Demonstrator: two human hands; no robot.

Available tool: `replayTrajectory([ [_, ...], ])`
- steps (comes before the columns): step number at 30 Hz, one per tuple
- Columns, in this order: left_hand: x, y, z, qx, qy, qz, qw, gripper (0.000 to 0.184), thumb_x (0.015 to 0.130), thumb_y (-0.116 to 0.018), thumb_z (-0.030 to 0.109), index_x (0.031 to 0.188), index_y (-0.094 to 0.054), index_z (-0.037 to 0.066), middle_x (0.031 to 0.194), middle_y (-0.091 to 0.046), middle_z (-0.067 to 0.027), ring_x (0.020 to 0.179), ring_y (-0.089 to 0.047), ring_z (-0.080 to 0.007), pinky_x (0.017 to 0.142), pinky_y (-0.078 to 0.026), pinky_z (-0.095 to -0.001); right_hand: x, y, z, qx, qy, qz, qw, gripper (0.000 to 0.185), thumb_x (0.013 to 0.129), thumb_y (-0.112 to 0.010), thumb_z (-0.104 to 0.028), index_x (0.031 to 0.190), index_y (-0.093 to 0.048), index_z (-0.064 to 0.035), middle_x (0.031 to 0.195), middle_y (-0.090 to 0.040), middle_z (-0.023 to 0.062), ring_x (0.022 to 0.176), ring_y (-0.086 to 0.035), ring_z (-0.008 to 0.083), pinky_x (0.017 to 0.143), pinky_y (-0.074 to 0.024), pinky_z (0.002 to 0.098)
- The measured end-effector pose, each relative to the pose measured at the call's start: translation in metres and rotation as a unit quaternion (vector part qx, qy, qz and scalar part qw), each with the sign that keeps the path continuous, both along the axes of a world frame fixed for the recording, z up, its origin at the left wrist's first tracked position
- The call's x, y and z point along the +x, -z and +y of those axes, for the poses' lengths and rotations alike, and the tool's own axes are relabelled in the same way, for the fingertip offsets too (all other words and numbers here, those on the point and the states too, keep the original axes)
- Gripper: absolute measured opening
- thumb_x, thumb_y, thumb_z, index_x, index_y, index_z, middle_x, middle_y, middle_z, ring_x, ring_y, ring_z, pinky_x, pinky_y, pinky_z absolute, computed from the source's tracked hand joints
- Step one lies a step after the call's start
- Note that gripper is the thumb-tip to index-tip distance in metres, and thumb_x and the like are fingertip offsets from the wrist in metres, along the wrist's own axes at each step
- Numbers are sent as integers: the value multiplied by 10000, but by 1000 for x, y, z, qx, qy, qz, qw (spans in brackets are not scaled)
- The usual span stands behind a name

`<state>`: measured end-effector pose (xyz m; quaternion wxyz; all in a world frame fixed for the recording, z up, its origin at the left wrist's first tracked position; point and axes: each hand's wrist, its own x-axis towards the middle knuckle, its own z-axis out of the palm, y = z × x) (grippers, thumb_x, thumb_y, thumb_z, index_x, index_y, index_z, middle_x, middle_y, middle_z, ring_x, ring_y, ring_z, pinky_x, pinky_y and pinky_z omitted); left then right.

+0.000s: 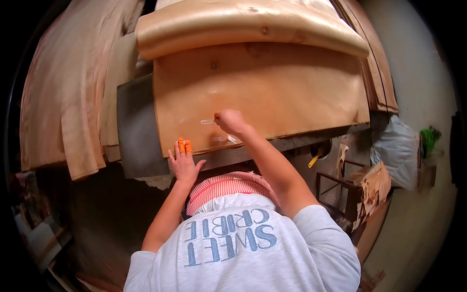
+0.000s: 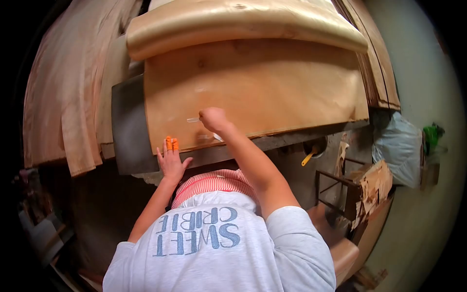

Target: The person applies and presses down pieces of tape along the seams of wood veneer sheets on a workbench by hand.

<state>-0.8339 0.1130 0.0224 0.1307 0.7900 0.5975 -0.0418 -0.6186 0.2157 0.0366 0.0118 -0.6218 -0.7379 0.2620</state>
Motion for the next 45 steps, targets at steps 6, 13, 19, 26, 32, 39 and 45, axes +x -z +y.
replayTrajectory([
  [6, -8, -15, 9, -8, 48, -10, 999, 747, 741, -615, 469, 1306, -389, 35, 1375, -332, -171, 1288, -277, -296, 1045, -170, -505, 109, -39, -96, -251, 163, 368, 880, 236, 871, -559, -256, 907, -667, -49, 626, -534, -20, 595, -485, 64, 551, -396, 236],
  [13, 32, -48, 29, -10, 15, -158, 987, 554, 743, -660, 301, 1184, -491, 13, 1228, -465, -205, 1069, -465, -373, 940, -348, -446, 255, -69, -202, -250, 308, 327, 858, 194, 851, -572, -153, 928, -654, 5, 699, -592, 9, 593, -511, 67, 559, -426, 218],
  [19, 206, -37, 11, -17, 152, -215, 965, 574, 765, -645, 313, 1214, -461, 6, 1295, -404, -222, 1154, -413, -383, 972, -332, -431, 370, -32, -180, -221, 251, 343, 878, 150, 835, -596, -93, 939, -606, 15, 696, -574, 14, 588, -515, 81, 570, -434, 241],
  [26, 351, 19, -40, 17, 144, -115, 983, 742, 800, -574, 437, 1310, -330, -45, 1410, -236, -214, 1318, -200, -344, 1065, -159, -465, 403, 23, -122, -199, 156, 322, 912, 165, 846, -571, -111, 935, -599, 25, 660, -571, 32, 612, -511, 91, 592, -425, 245],
  [32, 371, 15, -67, -10, 110, -124, 986, 772, 812, -556, 446, 1332, -279, -54, 1420, -209, -215, 1329, -180, -335, 1069, -146, -472, 375, 35, -104, -235, 106, 288, 922, 154, 824, -583, -121, 891, -616, 14, 686, -630, 45, 601, -566, 110, 582, -458, 255],
  [39, 396, 14, -77, 3, 98, -189, 977, 756, 812, -566, 422, 1338, -275, -38, 1413, -231, -206, 1324, -200, -329, 1069, -156, -474, 374, 47, -99, -246, 101, 287, 920, 173, 805, -592, -136, 853, -610, 28, 669, -630, 72, 571, -585, 117, 563, -467, 264],
  [45, 405, 16, -77, -19, 116, -144, 983, 757, 800, -571, 447, 1326, -309, -30, 1388, -268, -209, 1327, -190, -327, 1070, -123, -488, 369, 37, -98, -239, 102, 242, 935, 197, 801, -609, -170, 844, -606, 23, 671, -631, 77, 562, -596, 117, 546, -473, 261],
])
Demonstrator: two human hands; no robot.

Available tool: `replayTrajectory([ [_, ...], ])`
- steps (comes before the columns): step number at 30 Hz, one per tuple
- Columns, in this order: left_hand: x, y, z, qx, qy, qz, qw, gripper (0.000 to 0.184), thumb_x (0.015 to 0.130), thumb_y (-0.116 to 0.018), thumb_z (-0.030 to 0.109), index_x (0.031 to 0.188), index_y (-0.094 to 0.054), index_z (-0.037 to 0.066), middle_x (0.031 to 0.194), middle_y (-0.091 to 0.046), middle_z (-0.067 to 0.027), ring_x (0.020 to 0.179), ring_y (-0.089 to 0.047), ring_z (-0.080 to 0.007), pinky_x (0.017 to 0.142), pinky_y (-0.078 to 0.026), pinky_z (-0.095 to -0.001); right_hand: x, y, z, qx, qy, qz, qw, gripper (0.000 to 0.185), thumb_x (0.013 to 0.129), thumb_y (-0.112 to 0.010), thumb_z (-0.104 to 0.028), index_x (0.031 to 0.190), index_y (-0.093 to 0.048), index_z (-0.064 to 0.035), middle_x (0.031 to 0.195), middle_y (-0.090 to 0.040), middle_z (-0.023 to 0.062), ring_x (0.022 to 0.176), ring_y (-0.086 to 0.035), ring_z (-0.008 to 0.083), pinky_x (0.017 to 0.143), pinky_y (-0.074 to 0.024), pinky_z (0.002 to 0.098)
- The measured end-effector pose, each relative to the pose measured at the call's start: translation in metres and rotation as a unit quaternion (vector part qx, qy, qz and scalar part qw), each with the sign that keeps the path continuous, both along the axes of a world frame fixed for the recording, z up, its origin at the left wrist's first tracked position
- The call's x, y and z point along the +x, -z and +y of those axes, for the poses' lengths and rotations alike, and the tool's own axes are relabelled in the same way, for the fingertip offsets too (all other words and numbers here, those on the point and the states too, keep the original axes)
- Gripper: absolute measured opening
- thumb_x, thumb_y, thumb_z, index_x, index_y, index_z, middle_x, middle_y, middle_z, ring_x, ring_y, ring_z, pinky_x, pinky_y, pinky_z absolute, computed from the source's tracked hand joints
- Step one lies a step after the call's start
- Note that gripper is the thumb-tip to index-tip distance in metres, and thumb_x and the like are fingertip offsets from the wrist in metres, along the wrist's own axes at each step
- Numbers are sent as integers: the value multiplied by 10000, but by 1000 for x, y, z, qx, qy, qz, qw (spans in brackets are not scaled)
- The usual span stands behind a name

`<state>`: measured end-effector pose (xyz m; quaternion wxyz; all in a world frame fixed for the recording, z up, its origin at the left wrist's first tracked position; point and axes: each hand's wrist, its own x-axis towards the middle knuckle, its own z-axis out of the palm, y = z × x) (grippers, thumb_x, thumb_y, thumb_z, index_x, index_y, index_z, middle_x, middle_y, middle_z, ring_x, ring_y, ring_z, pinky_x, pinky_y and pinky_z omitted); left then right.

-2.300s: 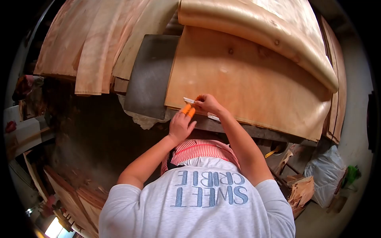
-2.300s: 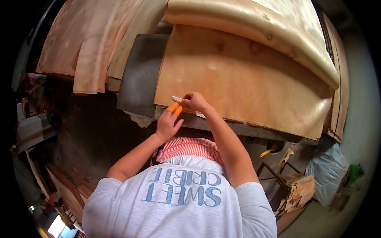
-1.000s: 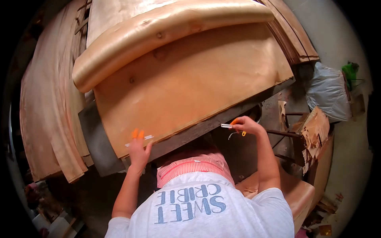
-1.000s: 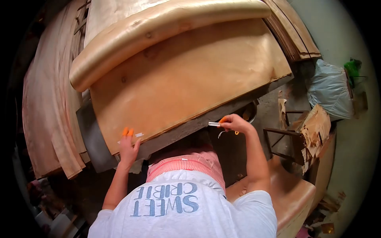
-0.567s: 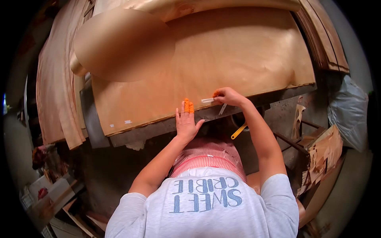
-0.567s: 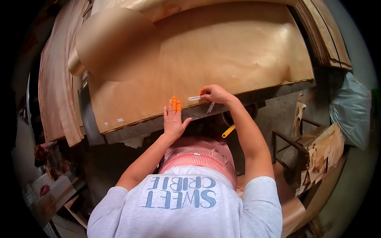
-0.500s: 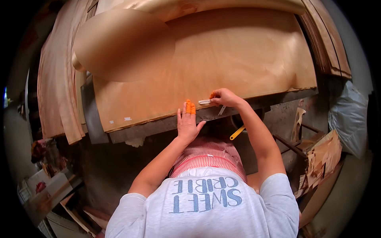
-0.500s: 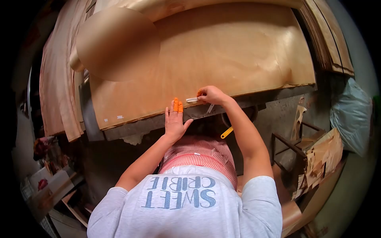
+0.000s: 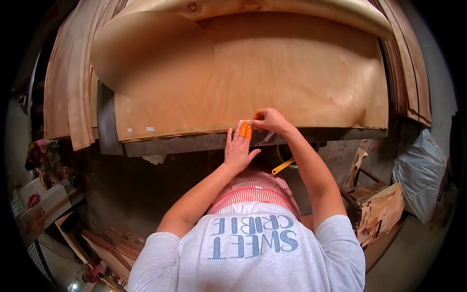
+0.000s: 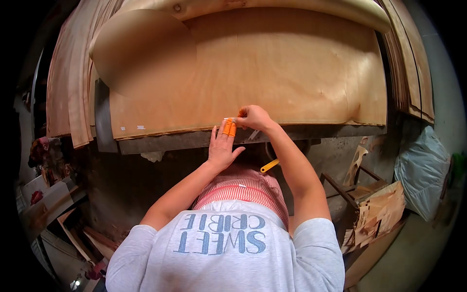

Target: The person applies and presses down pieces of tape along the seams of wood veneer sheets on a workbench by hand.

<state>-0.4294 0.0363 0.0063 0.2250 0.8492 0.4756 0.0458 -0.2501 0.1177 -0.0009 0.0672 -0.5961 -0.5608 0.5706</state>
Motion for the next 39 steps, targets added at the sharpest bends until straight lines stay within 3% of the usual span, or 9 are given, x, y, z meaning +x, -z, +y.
replayTrajectory([
  [7, 6, 1, -6, 26, -32, -1, 999, 797, 774, -596, 466, 1307, -316, -56, 1343, -279, -260, 1316, -172, -371, 1069, -124, -484, -1, 7, -8, 46, 15, -15, 999, 193, 771, -602, -239, 832, -625, -58, 616, -633, 54, 563, -627, 152, 560, -477, 293],
  [17, 22, -3, 9, 42, -39, 80, 995, 814, 693, -661, 461, 1268, -381, -41, 1278, -383, -199, 1244, -288, -326, 1033, -212, -447, -9, 0, -6, 123, -22, -94, 988, 182, 756, -604, -233, 810, -632, -62, 625, -635, 58, 589, -628, 186, 568, -481, 313],
  [21, 20, -2, 13, 71, -10, 112, 991, 793, 674, -679, 447, 1251, -419, -32, 1235, -435, -180, 1232, -304, -308, 1018, -231, -434, 20, -9, -1, 27, -49, -3, 998, 209, 757, -593, -234, 844, -639, -49, 650, -636, 96, 624, -623, 239, 596, -482, 341],
  [27, 17, -5, 16, 66, 14, 135, 989, 811, 667, -684, 450, 1271, -411, -17, 1244, -432, -171, 1230, -310, -300, 1013, -237, -426, 25, -12, 18, 142, -177, -145, 963, 191, 762, -588, -210, 881, -628, -67, 723, -634, 98, 650, -607, 243, 606, -473, 350],
  [30, 16, -8, 17, 64, 17, 136, 988, 808, 668, -685, 444, 1272, -410, -16, 1244, -433, -168, 1229, -311, -296, 1015, -238, -421, 30, -22, 40, 87, -216, -161, 959, 186, 742, -580, -216, 870, -629, -91, 732, -631, 96, 686, -602, 266, 622, -470, 370],
  [31, 16, -9, 18, 64, 19, 138, 988, 806, 669, -685, 444, 1271, -411, -16, 1241, -436, -164, 1229, -311, -295, 1014, -239, -420, 38, -14, 43, 156, -235, -202, 938, 158, 767, -573, -189, 852, -619, -64, 712, -627, 87, 671, -601, 225, 609, -464, 335],
  [36, 15, -25, 28, 25, 16, 96, 995, 746, 702, -672, 418, 1259, -423, -12, 1210, -453, -170, 1167, -368, -316, 968, -301, -397, 97, -36, 84, 43, 5, 36, 998, 163, 864, -524, -170, 853, -622, -40, 639, -560, -4, 589, -495, 74, 521, -385, 246],
  [37, 14, -33, 44, -63, 12, 76, 995, 720, 718, -662, 408, 1254, -426, -11, 1202, -455, -179, 1143, -385, -325, 947, -319, -398, 107, -35, 90, 52, 76, 90, 992, 187, 889, -515, -202, 898, -620, -48, 653, -531, -32, 543, -420, 37, 467, -324, 203],
  [39, 6, -45, 84, -237, 7, 33, 971, 668, 750, -641, 387, 1246, -432, -9, 1187, -459, -196, 1095, -420, -345, 904, -355, -401, 135, -24, 108, 35, 194, 185, 963, 182, 886, -530, -206, 924, -617, -50, 672, -546, -27, 510, -392, 25, 452, -295, 182],
])
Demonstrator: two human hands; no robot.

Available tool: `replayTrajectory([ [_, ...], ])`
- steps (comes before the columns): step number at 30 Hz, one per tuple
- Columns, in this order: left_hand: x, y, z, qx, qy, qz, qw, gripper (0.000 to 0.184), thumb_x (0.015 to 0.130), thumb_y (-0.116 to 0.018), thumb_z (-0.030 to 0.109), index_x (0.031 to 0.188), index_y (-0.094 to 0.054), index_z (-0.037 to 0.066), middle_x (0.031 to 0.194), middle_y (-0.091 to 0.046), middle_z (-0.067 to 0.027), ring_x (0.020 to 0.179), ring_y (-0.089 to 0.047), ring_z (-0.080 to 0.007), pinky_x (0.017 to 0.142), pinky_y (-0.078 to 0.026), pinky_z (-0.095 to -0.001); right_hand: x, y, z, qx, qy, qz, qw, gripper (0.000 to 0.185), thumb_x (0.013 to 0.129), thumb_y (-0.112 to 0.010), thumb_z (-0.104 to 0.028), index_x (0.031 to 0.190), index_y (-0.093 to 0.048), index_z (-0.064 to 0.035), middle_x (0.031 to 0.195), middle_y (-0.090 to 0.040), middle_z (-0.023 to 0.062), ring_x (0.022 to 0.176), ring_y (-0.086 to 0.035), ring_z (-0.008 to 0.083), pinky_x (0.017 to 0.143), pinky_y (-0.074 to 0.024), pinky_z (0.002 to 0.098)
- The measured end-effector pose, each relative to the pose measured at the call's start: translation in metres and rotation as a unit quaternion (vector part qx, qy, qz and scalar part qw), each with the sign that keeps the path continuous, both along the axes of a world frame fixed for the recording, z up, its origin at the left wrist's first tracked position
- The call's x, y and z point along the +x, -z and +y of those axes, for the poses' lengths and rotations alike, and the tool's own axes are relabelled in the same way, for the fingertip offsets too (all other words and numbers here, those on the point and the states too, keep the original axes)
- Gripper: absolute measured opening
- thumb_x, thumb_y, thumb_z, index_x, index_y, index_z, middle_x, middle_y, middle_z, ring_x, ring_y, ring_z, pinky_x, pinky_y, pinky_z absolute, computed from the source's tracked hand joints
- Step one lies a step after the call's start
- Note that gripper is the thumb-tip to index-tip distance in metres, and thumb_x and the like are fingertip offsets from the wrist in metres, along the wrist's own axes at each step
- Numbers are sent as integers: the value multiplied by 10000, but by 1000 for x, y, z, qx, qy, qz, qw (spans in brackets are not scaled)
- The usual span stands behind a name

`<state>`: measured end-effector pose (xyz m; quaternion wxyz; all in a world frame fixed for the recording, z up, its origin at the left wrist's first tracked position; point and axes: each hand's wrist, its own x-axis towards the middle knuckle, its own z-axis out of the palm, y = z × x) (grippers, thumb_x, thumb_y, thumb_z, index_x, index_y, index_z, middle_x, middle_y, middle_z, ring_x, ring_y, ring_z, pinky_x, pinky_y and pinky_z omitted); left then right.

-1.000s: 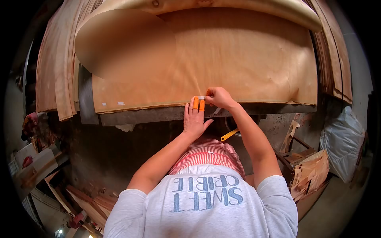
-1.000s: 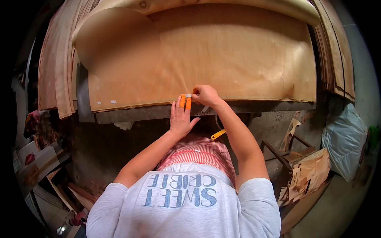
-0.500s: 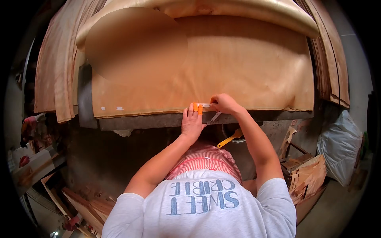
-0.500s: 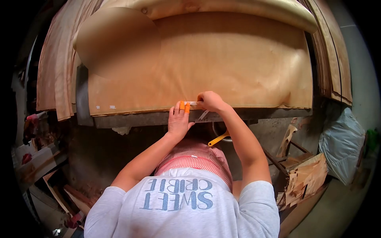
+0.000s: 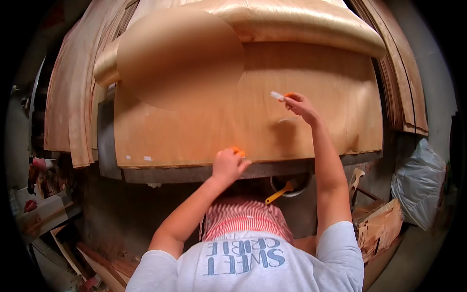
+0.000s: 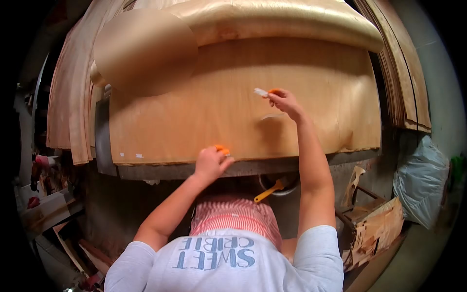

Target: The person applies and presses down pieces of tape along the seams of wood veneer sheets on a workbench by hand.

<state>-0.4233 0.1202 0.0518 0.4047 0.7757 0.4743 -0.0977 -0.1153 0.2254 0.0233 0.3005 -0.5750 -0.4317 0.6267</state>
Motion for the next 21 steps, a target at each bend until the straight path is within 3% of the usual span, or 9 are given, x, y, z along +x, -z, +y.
replayTrajectory([
  [2, -8, 23, 40, 89, -152, -82, 981, 640, 781, -594, 411, 1270, -414, 39, 1232, -424, -206, 1079, -420, -368, 884, -366, -456, 13, 14, 18, 0, 78, 78, 994, 179, 886, -540, -201, 953, -608, -50, 688, -551, -24, 492, -368, 13, 440, -270, 163],
  [4, -5, 44, 87, 276, -221, -68, 933, 674, 805, -546, 454, 1299, -376, 28, 1324, -344, -204, 1191, -353, -354, 975, -290, -470, 19, 24, 35, 24, 127, 124, 984, 179, 889, -544, -188, 986, -593, -46, 699, -546, -23, 488, -349, 0, 433, -250, 148],
  [7, 12, 76, 125, 403, -184, 47, 895, 759, 818, -482, 518, 1344, -297, 4, 1406, -241, -201, 1311, -210, -326, 1062, -152, -470, 7, 36, 56, 17, 113, 126, 986, 178, 885, -549, -162, 1000, -580, -30, 719, -553, -16, 504, -375, 5, 438, -274, 149],
  [10, 36, 78, 126, 353, -147, 49, 923, 837, 817, -440, 564, 1366, -225, -30, 1445, -160, -197, 1361, -73, -302, 1086, -34, -468, -18, 41, 75, 13, 56, 66, 996, 177, 882, -549, -162, 994, -584, -29, 746, -576, -11, 556, -441, 11, 477, -329, 151],
  [13, 50, 77, 119, 299, -144, -8, 943, 867, 809, -424, 588, 1362, -219, -48, 1446, -156, -193, 1360, -77, -301, 1088, -42, -466, -47, 36, 88, 8, 34, 32, 999, 184, 883, -547, -171, 988, -595, -28, 756, -598, -21, 587, -481, 16, 507, -364, 169],
  [15, 54, 76, 119, 321, -124, 13, 939, 867, 806, -447, 584, 1353, -233, -54, 1439, -166, -199, 1355, -95, -305, 1090, -68, -453, -57, 36, 99, -2, -21, -29, 999, 194, 879, -559, -185, 996, -593, -34, 792, -595, -24, 672, -543, 19, 531, -397, 154],
  [17, 56, 76, 120, 341, -110, 16, 933, 860, 808, -465, 574, 1347, -240, -57, 1430, -183, -207, 1350, -110, -312, 1090, -94, -443, -69, 18, 102, -20, -28, -67, 997, 188, 868, -568, -185, 973, -596, -32, 771, -600, -14, 664, -547, 31, 526, -402, 171],
  [21, 60, 69, 128, 319, -126, -45, 938, 818, 822, -493, 531, 1333, -259, -63, 1405, -228, -223, 1328, -166, -334, 1079, -150, -431, -74, 34, 108, -20, -3, -91, 996, 196, 849, -572, -181, 940, -600, -10, 746, -614, 27, 664, -562, 62, 541, -428, 214],
])
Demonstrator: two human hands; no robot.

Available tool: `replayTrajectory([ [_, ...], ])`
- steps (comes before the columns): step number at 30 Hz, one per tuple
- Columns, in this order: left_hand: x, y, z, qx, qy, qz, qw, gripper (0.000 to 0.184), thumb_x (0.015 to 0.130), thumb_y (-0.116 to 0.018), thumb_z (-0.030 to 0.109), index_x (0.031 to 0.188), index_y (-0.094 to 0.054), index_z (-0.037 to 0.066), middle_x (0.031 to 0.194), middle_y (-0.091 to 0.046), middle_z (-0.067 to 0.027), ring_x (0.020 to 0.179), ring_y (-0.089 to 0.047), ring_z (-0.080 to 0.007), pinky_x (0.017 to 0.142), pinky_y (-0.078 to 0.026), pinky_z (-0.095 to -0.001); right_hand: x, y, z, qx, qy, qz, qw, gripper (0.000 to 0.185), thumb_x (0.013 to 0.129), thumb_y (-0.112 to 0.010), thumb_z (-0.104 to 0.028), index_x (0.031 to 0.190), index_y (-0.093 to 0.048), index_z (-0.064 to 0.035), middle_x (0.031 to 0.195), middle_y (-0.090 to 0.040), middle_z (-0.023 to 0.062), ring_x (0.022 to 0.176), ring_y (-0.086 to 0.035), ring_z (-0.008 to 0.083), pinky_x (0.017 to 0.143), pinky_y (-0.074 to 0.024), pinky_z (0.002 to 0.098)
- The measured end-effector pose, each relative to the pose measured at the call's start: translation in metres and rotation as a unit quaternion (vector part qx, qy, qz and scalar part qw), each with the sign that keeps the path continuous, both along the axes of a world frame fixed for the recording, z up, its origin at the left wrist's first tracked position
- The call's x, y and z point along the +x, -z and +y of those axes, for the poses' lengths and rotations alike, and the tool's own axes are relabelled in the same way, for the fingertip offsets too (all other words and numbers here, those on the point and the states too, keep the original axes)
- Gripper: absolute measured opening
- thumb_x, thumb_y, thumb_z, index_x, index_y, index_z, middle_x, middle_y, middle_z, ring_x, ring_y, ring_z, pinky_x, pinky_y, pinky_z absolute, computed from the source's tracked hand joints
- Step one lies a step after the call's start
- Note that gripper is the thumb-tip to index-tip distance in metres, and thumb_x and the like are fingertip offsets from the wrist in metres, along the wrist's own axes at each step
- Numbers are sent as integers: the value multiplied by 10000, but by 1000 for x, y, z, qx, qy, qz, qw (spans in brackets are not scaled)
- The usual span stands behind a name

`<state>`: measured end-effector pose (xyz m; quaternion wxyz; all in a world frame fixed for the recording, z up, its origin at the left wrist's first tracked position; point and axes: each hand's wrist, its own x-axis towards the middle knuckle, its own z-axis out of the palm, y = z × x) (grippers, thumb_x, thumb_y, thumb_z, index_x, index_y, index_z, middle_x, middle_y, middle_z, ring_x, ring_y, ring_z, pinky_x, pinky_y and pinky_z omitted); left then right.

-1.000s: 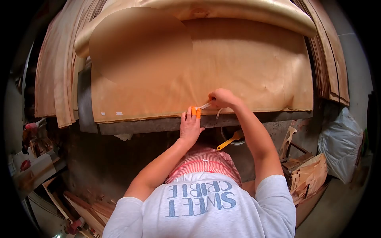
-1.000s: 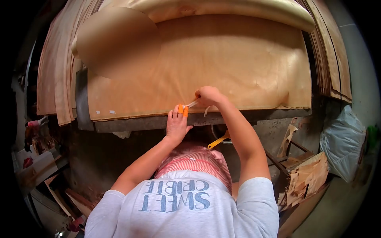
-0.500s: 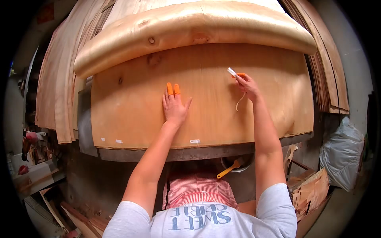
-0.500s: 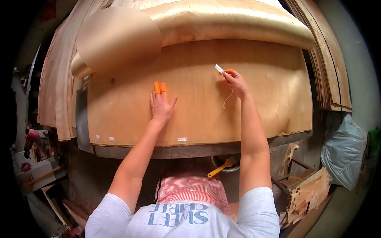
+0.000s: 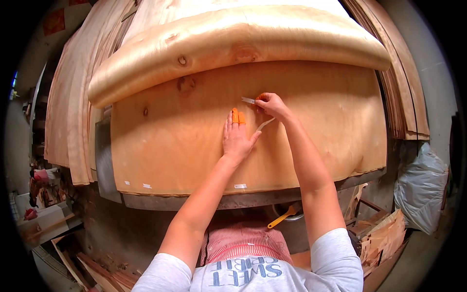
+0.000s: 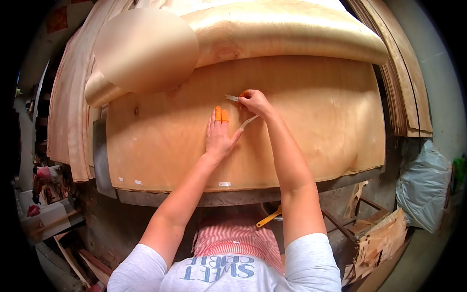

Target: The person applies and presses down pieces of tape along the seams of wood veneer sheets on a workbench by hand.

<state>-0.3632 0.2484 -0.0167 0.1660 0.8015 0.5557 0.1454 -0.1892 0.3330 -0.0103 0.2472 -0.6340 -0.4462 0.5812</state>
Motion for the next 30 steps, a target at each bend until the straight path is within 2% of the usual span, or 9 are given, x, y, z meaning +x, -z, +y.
replayTrajectory([
  [5, 19, 7, 27, 36, -17, -74, 996, 761, 819, -530, 486, 1327, -292, -29, 1387, -266, -224, 1309, -216, -336, 1060, -192, -444, -2, 4, 1, 50, 16, -45, 998, 230, 812, -596, -175, 897, -607, 38, 733, -631, 77, 647, -596, 138, 588, -478, 276],
  [8, 35, 0, 35, -10, -35, 98, 994, 777, 805, -520, 526, 1354, -275, 33, 1414, -248, -159, 1321, -200, -281, 1064, -177, -442, -5, -11, 0, 40, 3, -63, 997, 215, 807, -593, -168, 870, -610, 37, 726, -630, 81, 645, -594, 139, 586, -475, 273],
  [16, 37, -23, 38, -30, -12, 176, 984, 796, 737, -607, 520, 1330, -348, 57, 1366, -334, -141, 1286, -266, -259, 1046, -182, -482, 16, -22, -9, 76, -115, -198, 971, 122, 779, -580, -130, 828, -617, -24, 686, -622, 70, 618, -580, 168, 580, -462, 300],
  [19, 40, -24, 41, -16, 2, 240, 971, 803, 729, -598, 552, 1324, -366, 67, 1351, -357, -139, 1285, -269, -256, 1054, -161, -492, 10, -23, -2, 178, -243, -447, 842, 143, 768, -573, -126, 883, -650, -92, 814, -659, 102, 761, -642, 227, 650, -495, 336],
  [23, 41, -23, 43, 1, 7, 266, 964, 802, 728, -568, 597, 1311, -393, 74, 1337, -380, -137, 1293, -260, -254, 1064, -134, -499, 7, -39, 16, 132, -300, -588, 740, 167, 723, -645, -177, 884, -678, -153, 877, -669, 61, 844, -646, 199, 677, -511, 313],
  [24, 42, -24, 43, -4, 5, 259, 966, 808, 724, -564, 607, 1310, -394, 76, 1336, -380, -138, 1294, -258, -255, 1064, -133, -498, 23, -44, 18, 124, -285, -582, 752, 140, 779, -524, -115, 840, -644, -153, 808, -653, 68, 799, -636, 253, 642, -499, 377],
  [26, 42, -27, 42, -15, 1, 245, 970, 822, 717, -556, 626, 1308, -398, 78, 1336, -380, -142, 1296, -256, -257, 1064, -132, -496, 60, -52, 15, 102, -211, -573, 785, 154, 803, -481, -156, 809, -634, -140, 810, -646, 96, 772, -629, 269, 643, -481, 393],
  [27, 42, -28, 42, -16, -1, 246, 969, 831, 710, -556, 635, 1310, -396, 83, 1333, -382, -142, 1297, -254, -257, 1063, -134, -497, 77, -52, 4, 157, -136, -575, 791, 100, 764, -576, -163, 818, -650, -123, 787, -652, 93, 736, -639, 243, 593, -483, 366],
  [30, 41, -24, 40, -15, -9, 209, 978, 830, 704, -554, 644, 1308, -402, 96, 1326, -388, -143, 1291, -258, -256, 1051, -157, -495, 104, -67, -42, 119, -7, -241, 963, 148, 856, -505, -163, 813, -606, -65, 629, -565, 56, 547, -529, 147, 514, -403, 301],
])
